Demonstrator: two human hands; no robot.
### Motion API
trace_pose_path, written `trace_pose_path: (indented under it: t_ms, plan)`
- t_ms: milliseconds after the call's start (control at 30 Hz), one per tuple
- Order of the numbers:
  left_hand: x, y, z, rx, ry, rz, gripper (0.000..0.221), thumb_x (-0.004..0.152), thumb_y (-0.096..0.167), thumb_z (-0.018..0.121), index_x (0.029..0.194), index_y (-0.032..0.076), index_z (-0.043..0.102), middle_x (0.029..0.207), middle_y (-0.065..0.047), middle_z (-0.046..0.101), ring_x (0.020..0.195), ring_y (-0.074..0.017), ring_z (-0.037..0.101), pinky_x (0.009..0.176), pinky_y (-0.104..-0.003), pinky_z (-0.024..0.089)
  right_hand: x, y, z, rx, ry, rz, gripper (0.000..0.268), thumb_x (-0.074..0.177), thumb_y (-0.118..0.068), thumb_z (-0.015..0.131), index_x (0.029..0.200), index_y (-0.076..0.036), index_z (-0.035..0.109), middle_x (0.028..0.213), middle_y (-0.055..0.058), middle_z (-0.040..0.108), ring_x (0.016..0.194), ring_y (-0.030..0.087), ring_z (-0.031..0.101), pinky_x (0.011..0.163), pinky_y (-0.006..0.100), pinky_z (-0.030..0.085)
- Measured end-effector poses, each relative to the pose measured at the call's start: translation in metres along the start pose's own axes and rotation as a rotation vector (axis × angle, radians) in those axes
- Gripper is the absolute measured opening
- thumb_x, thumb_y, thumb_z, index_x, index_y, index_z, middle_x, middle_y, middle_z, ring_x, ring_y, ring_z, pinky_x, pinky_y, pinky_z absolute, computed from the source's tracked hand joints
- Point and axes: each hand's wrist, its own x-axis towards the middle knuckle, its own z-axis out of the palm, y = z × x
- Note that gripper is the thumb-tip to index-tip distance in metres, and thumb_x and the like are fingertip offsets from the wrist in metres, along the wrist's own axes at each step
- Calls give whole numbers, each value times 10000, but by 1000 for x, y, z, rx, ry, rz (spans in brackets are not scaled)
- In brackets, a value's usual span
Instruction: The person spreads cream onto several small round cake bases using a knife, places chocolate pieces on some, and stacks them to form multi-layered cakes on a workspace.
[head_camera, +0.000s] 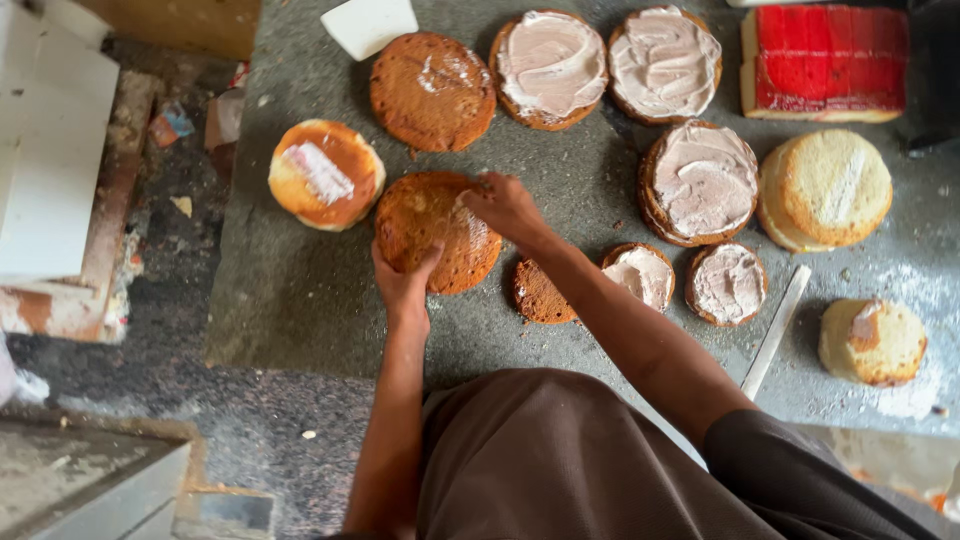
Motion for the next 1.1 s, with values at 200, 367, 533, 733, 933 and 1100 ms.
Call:
trace_pose_path:
  t_ms: [200,367,533,733,933,1100]
  plan:
    - [-12,32,19,-163,-2,-186,897,741,46,847,1536,56,431,1476,-129,557,1338,-285,554,1048,-410,504,7,-17,6,-47,50,195,603,806,-594,725,1097,-67,762,982,212,751,934,320,747,837,419,592]
    - [-13,51,35,-266,-142,-75,788,825,66,740,1505,183,360,1450,-60,526,1310,-259,540,1028,-455,511,15,-35,3,39,-100,484,736,851,-717,578,1300,-146,695,1388,277,524,1275,444,553,1054,511,493]
    - [-2,31,35,-625,-249,-196,654,1003,354,606,1561,61,429,1548,-128,506,1401,-323,510,1165,-499,431,18,-38,14,41,-69,451,792,830,-716,603,1242,-44,683,1368,281,498,1245,444,554,1021,520,517]
    - [-23,61,42,-472,-301,-102,799,898,553,553,1551,119,399,1571,-124,451,1445,-349,449,1195,-548,373,5,-26,14,48,-63,330,746,848,-678,623,1194,-22,698,1239,261,617,1189,381,569,969,514,532]
    - [-50,94,61,-418,-506,-105,882,893,653,536,1583,141,339,1624,-122,391,1503,-352,385,1227,-557,335,-56,-36,-47,401,-84,440,843,765,-656,678,1351,-62,554,1327,219,538,1188,376,585,906,510,570]
    - [-66,85,106,-333,-776,-261,1061,842,794,539,1600,93,292,1627,-141,369,1486,-350,367,1204,-581,324,-135,9,-128,1357,-152,294,770,875,-337,731,1522,-111,380,1441,131,528,1265,276,594,1028,496,555]
